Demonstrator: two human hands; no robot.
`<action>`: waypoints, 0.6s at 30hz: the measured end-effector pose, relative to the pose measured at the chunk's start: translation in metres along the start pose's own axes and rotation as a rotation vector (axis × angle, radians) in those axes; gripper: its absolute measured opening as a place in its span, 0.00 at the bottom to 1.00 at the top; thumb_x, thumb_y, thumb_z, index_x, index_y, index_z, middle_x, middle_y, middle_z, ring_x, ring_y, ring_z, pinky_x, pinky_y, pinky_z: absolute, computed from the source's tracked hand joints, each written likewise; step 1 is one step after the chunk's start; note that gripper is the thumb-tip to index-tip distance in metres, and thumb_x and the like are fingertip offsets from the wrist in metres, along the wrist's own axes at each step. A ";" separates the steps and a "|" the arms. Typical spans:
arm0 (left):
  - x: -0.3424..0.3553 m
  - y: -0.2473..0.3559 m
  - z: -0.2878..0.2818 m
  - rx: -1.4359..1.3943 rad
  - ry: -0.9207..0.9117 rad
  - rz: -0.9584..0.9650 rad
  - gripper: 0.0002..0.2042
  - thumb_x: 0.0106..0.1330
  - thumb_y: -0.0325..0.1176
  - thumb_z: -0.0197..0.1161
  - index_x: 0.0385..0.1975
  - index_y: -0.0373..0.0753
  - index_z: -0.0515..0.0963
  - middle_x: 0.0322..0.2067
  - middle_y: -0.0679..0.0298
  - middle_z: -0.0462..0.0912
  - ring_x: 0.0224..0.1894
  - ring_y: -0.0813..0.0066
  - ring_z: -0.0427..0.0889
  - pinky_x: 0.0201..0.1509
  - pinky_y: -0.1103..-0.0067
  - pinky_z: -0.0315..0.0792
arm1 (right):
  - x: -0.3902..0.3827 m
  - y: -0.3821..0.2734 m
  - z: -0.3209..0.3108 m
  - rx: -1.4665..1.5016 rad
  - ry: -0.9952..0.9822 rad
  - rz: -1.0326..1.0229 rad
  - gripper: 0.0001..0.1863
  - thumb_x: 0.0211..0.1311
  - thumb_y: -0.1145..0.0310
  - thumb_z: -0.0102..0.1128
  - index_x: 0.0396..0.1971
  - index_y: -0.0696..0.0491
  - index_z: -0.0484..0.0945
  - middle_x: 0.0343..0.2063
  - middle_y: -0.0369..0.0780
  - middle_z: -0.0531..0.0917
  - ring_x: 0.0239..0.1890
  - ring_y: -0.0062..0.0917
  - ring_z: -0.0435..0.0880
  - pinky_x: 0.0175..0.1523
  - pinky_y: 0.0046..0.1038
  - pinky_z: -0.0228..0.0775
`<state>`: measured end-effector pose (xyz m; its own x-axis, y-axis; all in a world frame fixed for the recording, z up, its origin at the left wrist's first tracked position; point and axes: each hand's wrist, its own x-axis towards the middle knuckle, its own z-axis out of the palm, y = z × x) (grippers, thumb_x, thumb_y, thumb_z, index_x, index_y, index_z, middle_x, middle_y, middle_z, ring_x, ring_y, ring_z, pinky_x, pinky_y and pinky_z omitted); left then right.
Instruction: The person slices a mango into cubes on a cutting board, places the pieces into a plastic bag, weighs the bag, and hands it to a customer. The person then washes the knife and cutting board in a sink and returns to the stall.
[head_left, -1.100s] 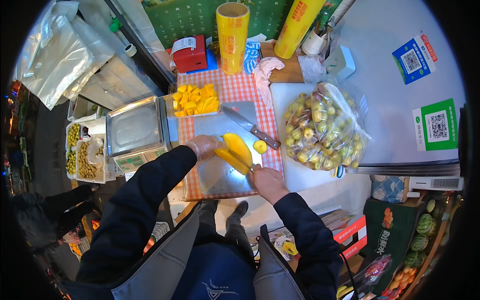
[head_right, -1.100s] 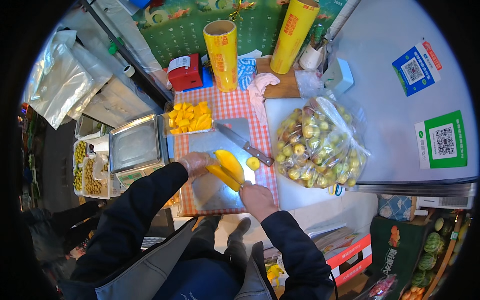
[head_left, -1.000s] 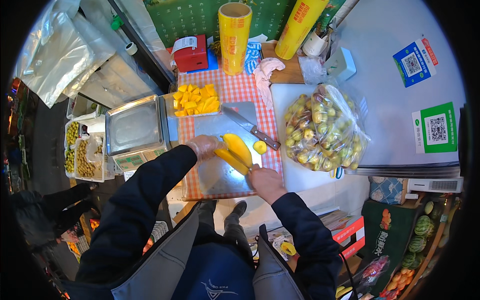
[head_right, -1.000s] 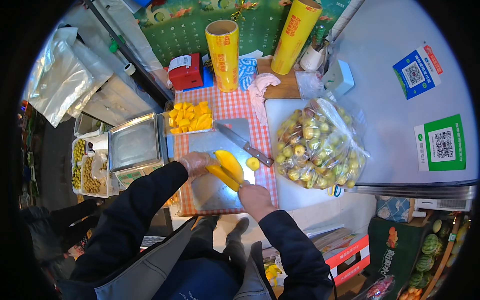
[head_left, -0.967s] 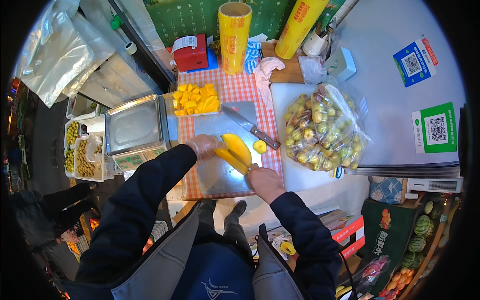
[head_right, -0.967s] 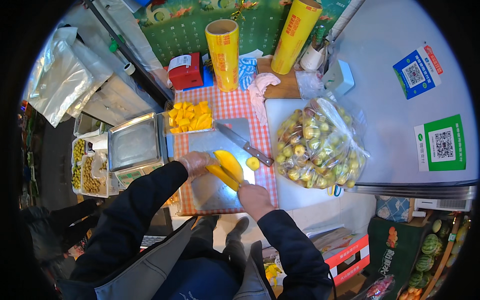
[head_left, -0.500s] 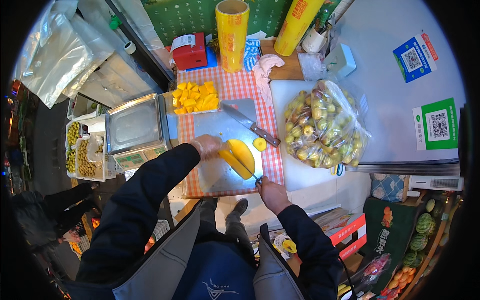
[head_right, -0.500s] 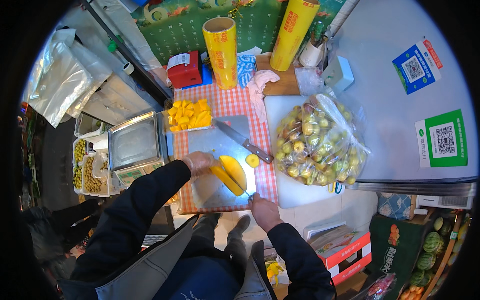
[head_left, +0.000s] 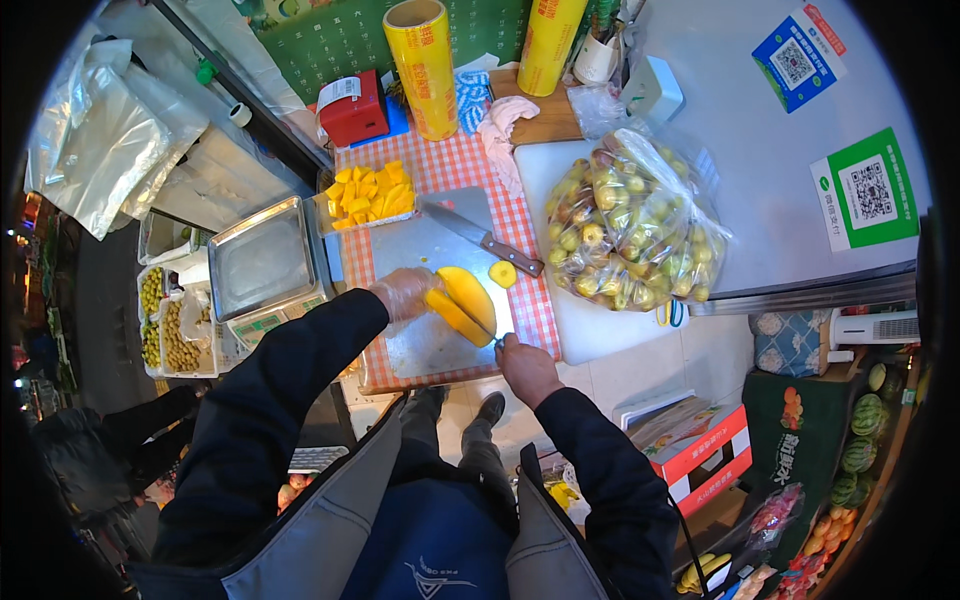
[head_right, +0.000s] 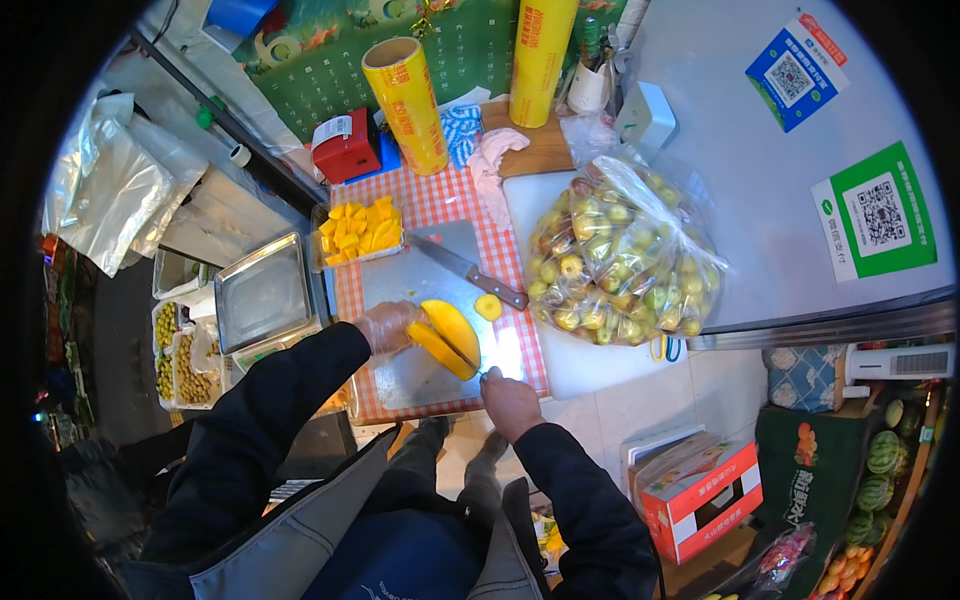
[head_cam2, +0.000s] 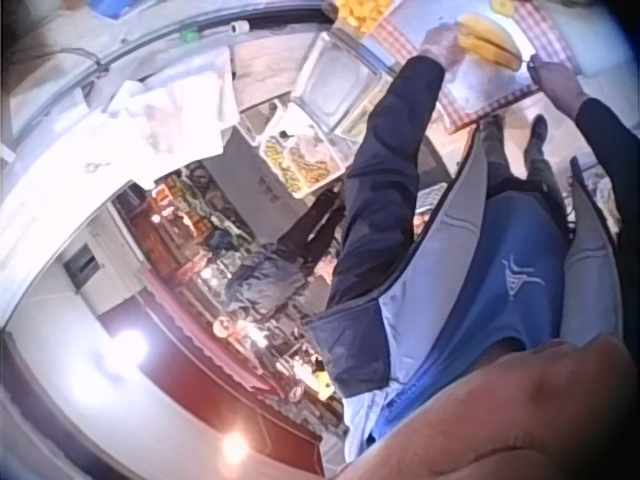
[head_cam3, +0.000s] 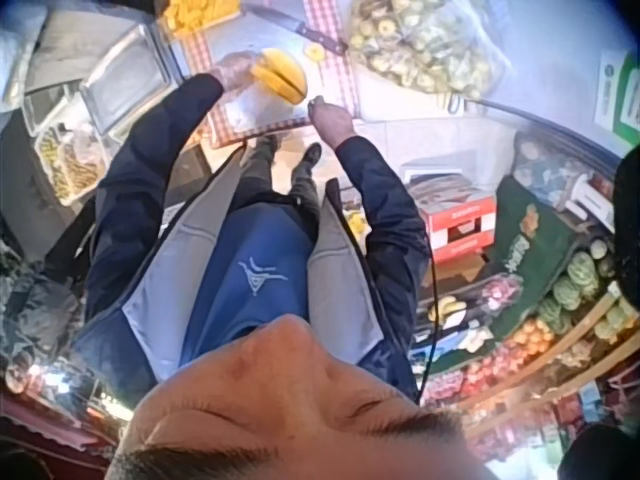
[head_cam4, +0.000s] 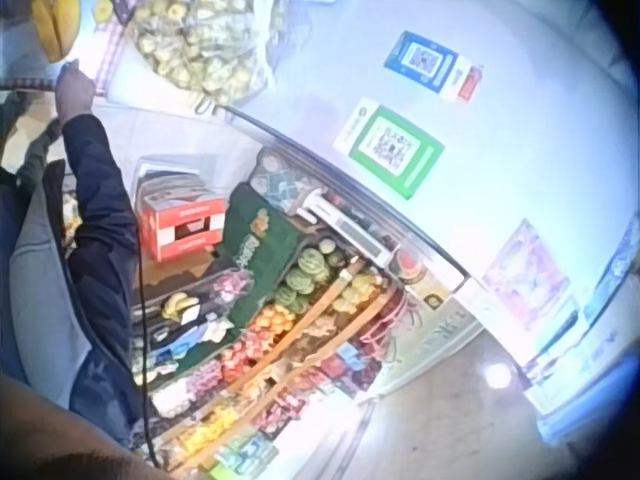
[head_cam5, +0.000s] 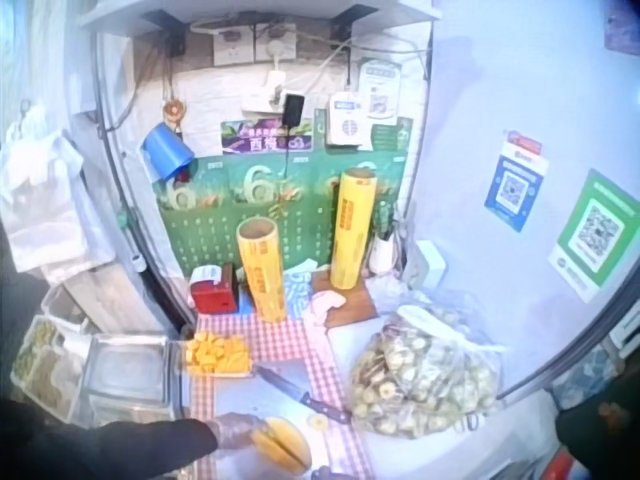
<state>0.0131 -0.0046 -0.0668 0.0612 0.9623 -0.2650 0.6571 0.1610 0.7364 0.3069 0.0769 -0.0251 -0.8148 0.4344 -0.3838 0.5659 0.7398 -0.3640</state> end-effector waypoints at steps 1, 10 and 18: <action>-0.003 0.007 -0.002 0.131 -0.048 -0.065 0.14 0.58 0.32 0.67 0.45 0.41 0.79 0.42 0.53 0.81 0.47 0.51 0.80 0.52 0.70 0.75 | 0.000 -0.001 -0.001 0.012 -0.012 0.004 0.12 0.71 0.62 0.45 0.35 0.56 0.69 0.22 0.46 0.83 0.27 0.39 0.85 0.32 0.41 0.76; -0.026 0.059 -0.016 0.338 -0.023 -0.151 0.13 0.59 0.33 0.66 0.44 0.39 0.79 0.42 0.51 0.82 0.47 0.52 0.81 0.51 0.69 0.75 | 0.004 -0.005 -0.013 -0.032 -0.025 -0.029 0.05 0.62 0.73 0.50 0.35 0.58 0.73 0.26 0.47 0.84 0.32 0.42 0.86 0.37 0.39 0.78; -0.038 0.050 -0.002 -0.144 0.047 -0.369 0.12 0.70 0.35 0.56 0.47 0.37 0.77 0.42 0.51 0.81 0.47 0.55 0.81 0.52 0.71 0.74 | 0.002 -0.011 -0.041 -0.107 -0.022 -0.164 0.07 0.62 0.72 0.51 0.36 0.59 0.74 0.27 0.48 0.84 0.34 0.41 0.86 0.39 0.38 0.77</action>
<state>0.0424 -0.0324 -0.0189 -0.1957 0.8426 -0.5018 0.5161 0.5236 0.6779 0.2935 0.0909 0.0132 -0.8913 0.2930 -0.3460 0.4082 0.8508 -0.3311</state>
